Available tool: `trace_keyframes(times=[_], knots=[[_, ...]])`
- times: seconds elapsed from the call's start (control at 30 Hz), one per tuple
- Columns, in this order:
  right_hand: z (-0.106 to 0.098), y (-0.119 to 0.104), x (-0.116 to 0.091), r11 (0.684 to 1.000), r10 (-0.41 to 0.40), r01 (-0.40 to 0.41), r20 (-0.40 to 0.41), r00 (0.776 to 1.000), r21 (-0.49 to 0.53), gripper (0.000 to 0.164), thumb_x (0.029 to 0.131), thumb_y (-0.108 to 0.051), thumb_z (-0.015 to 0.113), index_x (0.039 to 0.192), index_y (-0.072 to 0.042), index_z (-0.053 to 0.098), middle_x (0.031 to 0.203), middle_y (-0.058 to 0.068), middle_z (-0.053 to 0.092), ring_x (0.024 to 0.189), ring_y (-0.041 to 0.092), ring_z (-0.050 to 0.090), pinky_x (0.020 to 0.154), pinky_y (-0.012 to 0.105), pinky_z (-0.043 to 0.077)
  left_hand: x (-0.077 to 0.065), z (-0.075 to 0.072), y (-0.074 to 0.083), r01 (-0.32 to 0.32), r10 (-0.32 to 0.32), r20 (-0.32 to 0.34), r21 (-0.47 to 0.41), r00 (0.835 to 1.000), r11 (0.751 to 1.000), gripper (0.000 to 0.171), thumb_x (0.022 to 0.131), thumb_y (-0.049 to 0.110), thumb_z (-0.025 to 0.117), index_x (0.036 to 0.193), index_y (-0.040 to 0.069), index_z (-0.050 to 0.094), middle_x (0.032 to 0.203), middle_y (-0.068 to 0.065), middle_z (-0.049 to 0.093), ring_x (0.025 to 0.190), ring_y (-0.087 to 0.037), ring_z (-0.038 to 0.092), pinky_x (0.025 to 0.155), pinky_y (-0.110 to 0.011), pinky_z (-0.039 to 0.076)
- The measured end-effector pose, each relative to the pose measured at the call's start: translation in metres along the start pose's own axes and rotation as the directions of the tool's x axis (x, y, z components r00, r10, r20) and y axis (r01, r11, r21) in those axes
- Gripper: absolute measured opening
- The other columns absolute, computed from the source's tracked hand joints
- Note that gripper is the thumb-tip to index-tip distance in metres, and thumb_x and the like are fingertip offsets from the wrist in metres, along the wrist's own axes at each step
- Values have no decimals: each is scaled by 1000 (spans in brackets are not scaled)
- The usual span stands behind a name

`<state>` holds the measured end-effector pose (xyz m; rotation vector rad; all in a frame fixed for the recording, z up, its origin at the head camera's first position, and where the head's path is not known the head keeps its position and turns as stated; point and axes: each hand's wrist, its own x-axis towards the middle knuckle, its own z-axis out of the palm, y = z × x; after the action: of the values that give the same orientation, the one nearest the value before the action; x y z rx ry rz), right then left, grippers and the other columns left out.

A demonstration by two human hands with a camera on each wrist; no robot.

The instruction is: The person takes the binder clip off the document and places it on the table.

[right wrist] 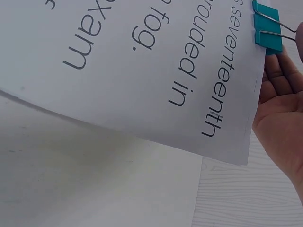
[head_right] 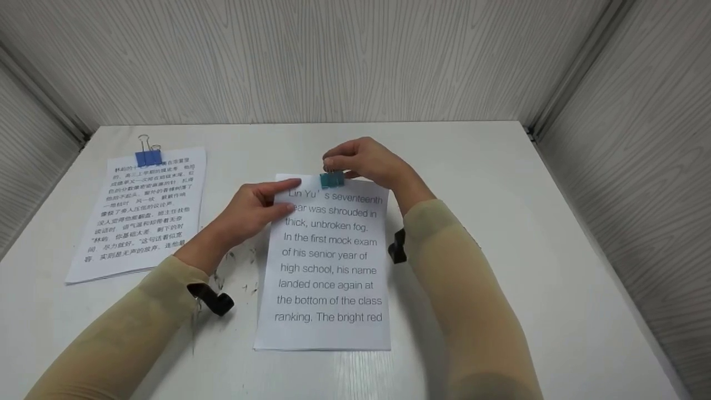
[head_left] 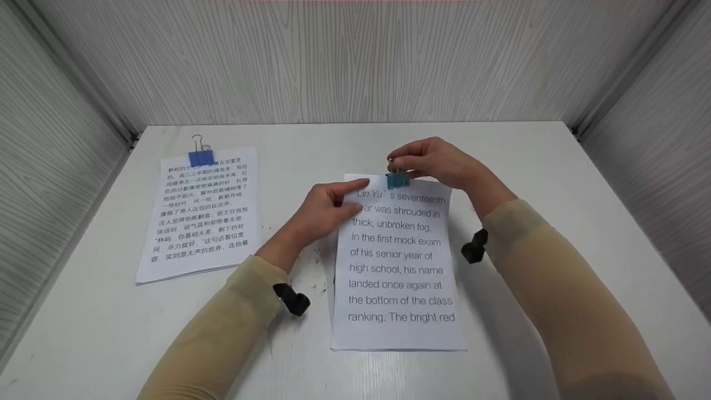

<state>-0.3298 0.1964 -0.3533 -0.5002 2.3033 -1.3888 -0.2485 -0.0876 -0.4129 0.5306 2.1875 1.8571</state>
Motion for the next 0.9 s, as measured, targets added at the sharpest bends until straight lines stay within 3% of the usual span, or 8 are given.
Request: trace_keyframes(times=[0.23,0.47,0.63,0.9], knots=[[2,-6,-4,999,-39,38,-42,998,-20,35,105,-34,70,133,-13,74,123,7,75,115,22,71,111,39,49,0,1,0,-7,7,6,4,1000,1000,50,103,8,70,150,24,63,126,-2,75,100,-25,77,80,-30,59],[-4,-9,-8,997,-75,72,-133,988,-29,37,105,-34,70,134,-11,72,122,7,75,113,23,71,114,42,46,-3,2,-2,20,-20,5,-10,1000,1000,51,103,7,69,150,24,63,128,-3,75,100,-26,77,78,-30,60],[-16,-3,-14,998,-67,66,-202,977,-8,40,103,-35,73,134,-10,72,124,8,74,116,24,71,117,43,43,-3,1,-4,27,-27,-11,11,1000,1000,51,102,7,70,150,25,63,126,-2,75,98,-25,77,77,-29,59],[-50,13,-37,1000,-29,29,-285,958,-2,42,104,-36,71,134,-7,71,128,8,72,118,22,69,118,44,42,-2,1,-6,8,-8,-13,-37,1000,999,52,101,3,70,150,21,64,122,-7,77,98,-27,78,76,-30,61]])
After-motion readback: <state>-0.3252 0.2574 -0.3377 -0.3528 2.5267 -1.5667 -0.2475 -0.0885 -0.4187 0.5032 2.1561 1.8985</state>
